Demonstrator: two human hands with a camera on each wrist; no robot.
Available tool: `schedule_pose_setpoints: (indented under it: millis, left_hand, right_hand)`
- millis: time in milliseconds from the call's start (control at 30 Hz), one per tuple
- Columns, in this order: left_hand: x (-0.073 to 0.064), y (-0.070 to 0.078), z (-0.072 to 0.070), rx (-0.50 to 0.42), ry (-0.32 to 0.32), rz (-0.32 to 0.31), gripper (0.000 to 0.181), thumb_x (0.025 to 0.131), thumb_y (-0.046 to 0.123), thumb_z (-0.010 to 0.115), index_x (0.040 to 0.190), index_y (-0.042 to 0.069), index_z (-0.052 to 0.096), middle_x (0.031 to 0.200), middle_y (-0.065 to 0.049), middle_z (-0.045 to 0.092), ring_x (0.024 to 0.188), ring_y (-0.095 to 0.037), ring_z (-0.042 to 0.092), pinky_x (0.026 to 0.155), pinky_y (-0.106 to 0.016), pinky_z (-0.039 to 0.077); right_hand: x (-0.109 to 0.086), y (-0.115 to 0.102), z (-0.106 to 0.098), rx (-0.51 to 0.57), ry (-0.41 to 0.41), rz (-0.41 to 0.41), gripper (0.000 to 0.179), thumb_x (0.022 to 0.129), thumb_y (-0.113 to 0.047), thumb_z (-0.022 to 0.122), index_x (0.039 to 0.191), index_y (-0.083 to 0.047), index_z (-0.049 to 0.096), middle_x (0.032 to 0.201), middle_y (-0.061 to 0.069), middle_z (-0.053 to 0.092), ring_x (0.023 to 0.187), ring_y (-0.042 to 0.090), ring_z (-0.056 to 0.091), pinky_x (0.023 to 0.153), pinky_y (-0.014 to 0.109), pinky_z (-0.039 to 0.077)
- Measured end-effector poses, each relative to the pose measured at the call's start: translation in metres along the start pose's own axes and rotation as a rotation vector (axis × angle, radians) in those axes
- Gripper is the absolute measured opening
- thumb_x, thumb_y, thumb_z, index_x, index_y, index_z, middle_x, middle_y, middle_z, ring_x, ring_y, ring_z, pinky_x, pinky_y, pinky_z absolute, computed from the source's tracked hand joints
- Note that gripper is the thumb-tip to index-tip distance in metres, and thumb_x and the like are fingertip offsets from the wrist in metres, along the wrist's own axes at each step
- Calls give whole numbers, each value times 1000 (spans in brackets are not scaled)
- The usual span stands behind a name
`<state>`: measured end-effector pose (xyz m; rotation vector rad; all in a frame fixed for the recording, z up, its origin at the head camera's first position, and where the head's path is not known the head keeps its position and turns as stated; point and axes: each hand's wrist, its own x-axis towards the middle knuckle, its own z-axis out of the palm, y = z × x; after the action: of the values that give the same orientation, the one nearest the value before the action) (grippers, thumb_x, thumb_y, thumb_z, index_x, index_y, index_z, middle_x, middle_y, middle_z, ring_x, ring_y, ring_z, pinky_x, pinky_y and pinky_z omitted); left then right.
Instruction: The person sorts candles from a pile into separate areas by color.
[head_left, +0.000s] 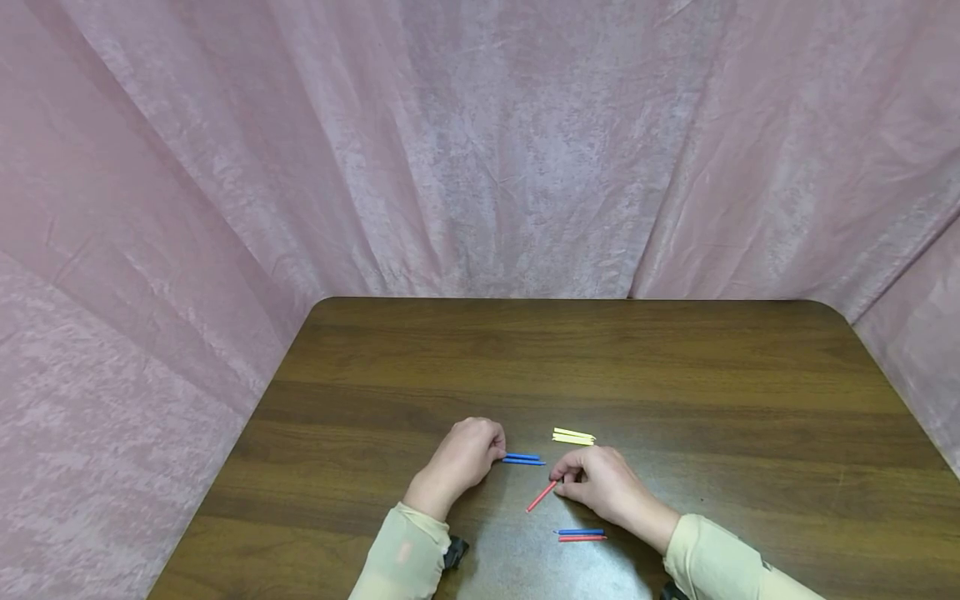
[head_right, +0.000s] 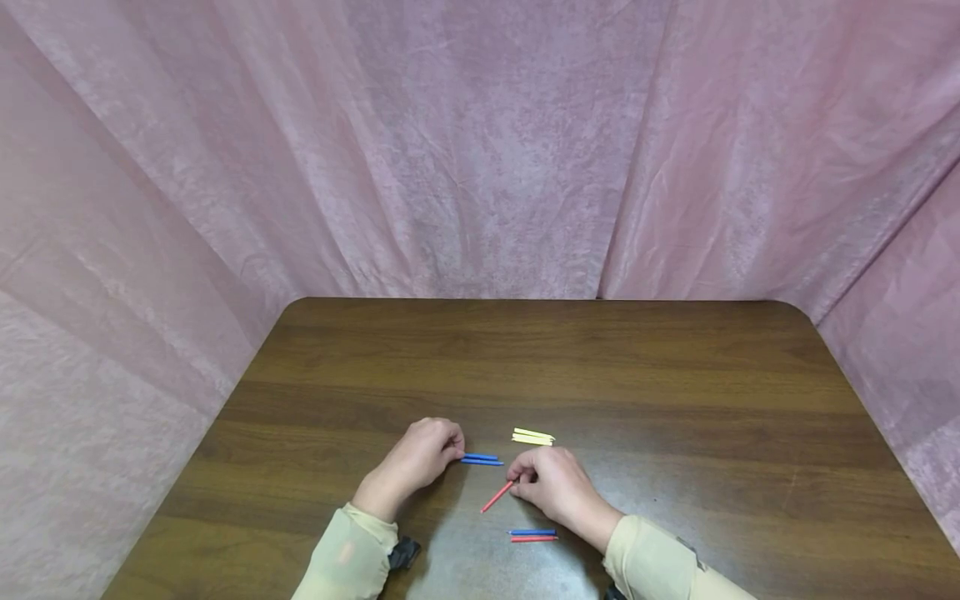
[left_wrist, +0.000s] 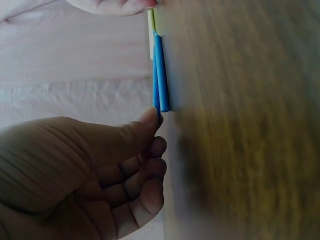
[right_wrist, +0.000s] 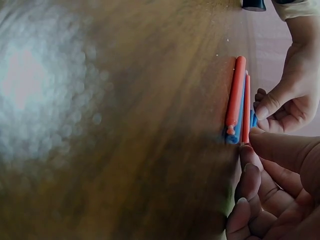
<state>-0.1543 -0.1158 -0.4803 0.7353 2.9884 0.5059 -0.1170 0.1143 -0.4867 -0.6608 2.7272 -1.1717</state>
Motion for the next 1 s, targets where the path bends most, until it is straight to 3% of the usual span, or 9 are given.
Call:
schedule_pose_setpoints:
  millis: [1000]
  left_hand:
    - [-1,2,2,17,-20,-2,23,81,12,76,66,16,59,65,10,52,65,-11,52,65,-28,44]
  right_hand:
    - [-1,0,3,-107,-31,-44,22,71,-11,83,68,-23,65,63,-19,51,61,-5,44,59,23,37]
